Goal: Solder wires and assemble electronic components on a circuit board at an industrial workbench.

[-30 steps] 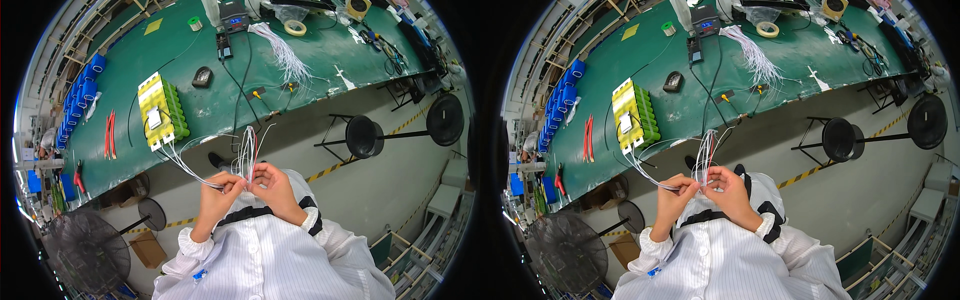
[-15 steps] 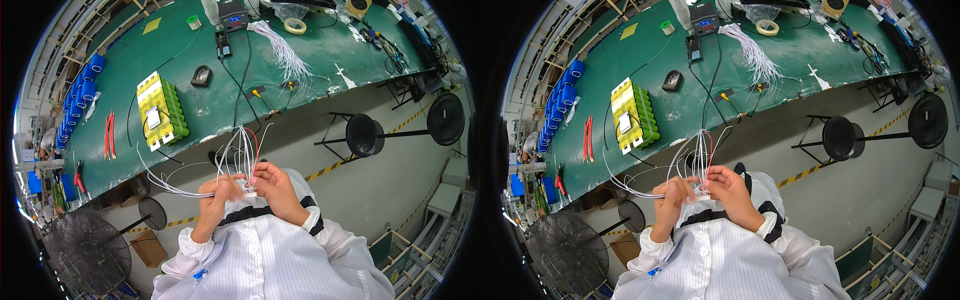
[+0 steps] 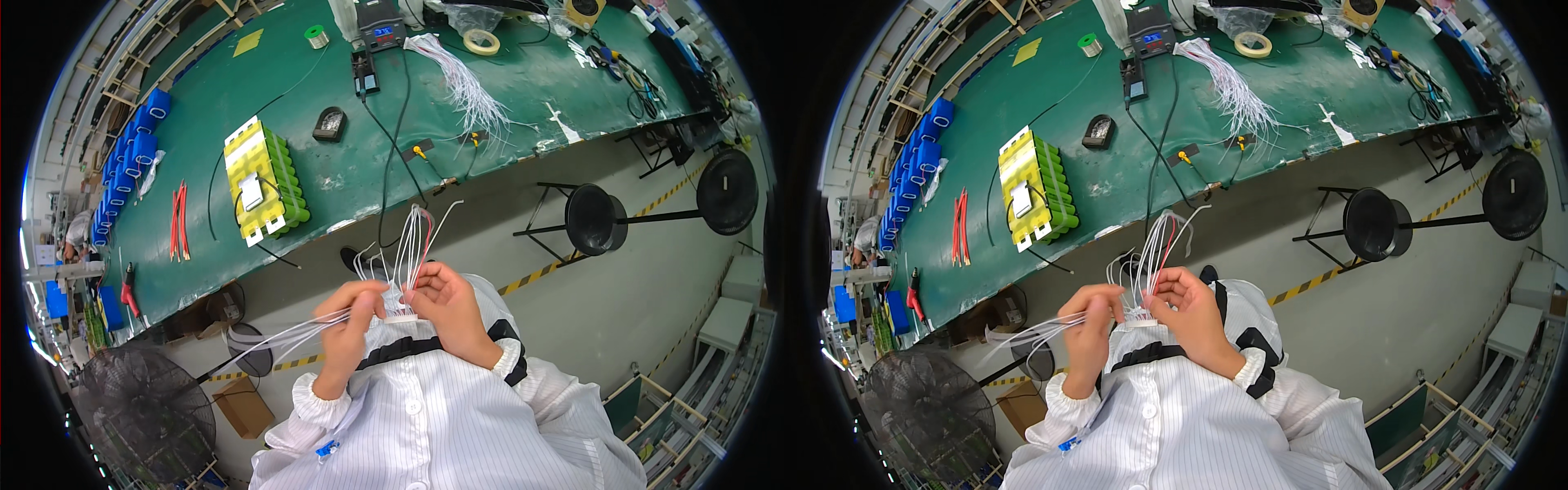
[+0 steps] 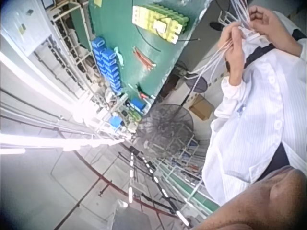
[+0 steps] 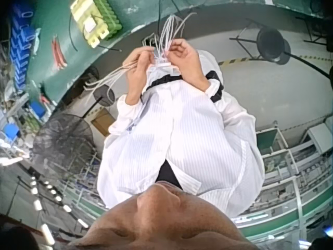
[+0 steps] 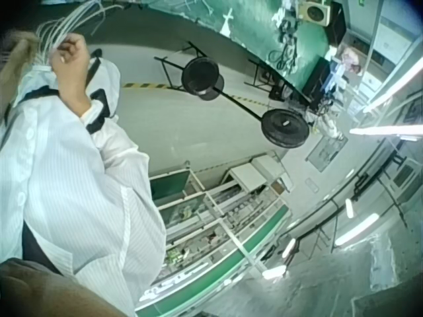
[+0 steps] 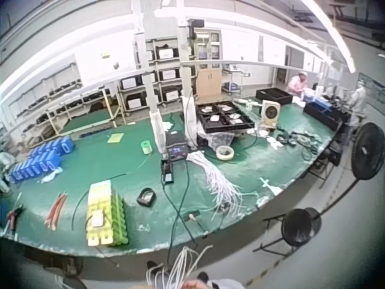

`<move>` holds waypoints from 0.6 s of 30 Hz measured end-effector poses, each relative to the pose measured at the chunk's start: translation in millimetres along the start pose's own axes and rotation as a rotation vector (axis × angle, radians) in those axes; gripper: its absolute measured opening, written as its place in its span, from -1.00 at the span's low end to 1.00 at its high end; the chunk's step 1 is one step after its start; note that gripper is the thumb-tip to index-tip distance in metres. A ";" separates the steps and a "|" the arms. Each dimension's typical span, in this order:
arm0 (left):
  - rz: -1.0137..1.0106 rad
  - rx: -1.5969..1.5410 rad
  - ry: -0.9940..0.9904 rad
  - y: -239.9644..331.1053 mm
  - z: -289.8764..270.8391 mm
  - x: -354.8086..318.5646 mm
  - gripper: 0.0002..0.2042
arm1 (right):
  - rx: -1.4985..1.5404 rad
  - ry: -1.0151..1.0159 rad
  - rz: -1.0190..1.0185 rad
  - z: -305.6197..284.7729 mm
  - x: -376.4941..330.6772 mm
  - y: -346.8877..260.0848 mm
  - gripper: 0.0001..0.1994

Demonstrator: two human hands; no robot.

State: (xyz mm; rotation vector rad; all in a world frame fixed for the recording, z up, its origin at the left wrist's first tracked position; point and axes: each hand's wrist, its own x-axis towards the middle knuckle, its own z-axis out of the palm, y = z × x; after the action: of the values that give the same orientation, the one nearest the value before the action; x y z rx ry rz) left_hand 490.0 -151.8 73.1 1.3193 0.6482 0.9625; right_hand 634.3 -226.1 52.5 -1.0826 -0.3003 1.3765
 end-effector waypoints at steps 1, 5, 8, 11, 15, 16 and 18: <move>-0.148 0.092 0.014 1.0 3.2 -0.2 -0.79 | 0.000 -0.001 0.000 0.3 0.0 0.3 -0.75; -0.326 0.245 0.015 8.2 7.7 2.6 -0.83 | -0.033 -0.037 -0.045 1.1 -1.8 -1.1 -0.73; -0.301 0.263 0.013 4.8 8.0 2.3 -0.82 | -0.020 -0.049 -0.029 2.5 -2.2 -1.5 -0.73; -0.343 0.249 0.045 0.7 6.0 2.8 -0.83 | -0.005 -0.050 -0.018 2.1 -3.3 -1.5 -0.72; -0.263 0.133 0.159 -5.6 10.5 4.3 -0.89 | 0.033 -0.065 -0.006 3.2 -3.2 -0.1 -0.72; -0.263 0.132 0.161 -4.5 9.3 4.3 -0.89 | 0.032 -0.066 -0.005 3.1 -3.2 -0.2 -0.72; -0.374 0.204 0.101 -1.3 5.5 4.3 -0.87 | 0.038 -0.064 0.021 3.0 -3.3 -0.6 -0.72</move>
State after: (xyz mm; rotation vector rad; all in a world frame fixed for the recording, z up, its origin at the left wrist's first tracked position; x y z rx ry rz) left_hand 497.1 -150.8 73.2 1.2715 1.0522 0.6722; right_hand 631.6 -227.5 55.8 -1.0137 -0.3091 1.4324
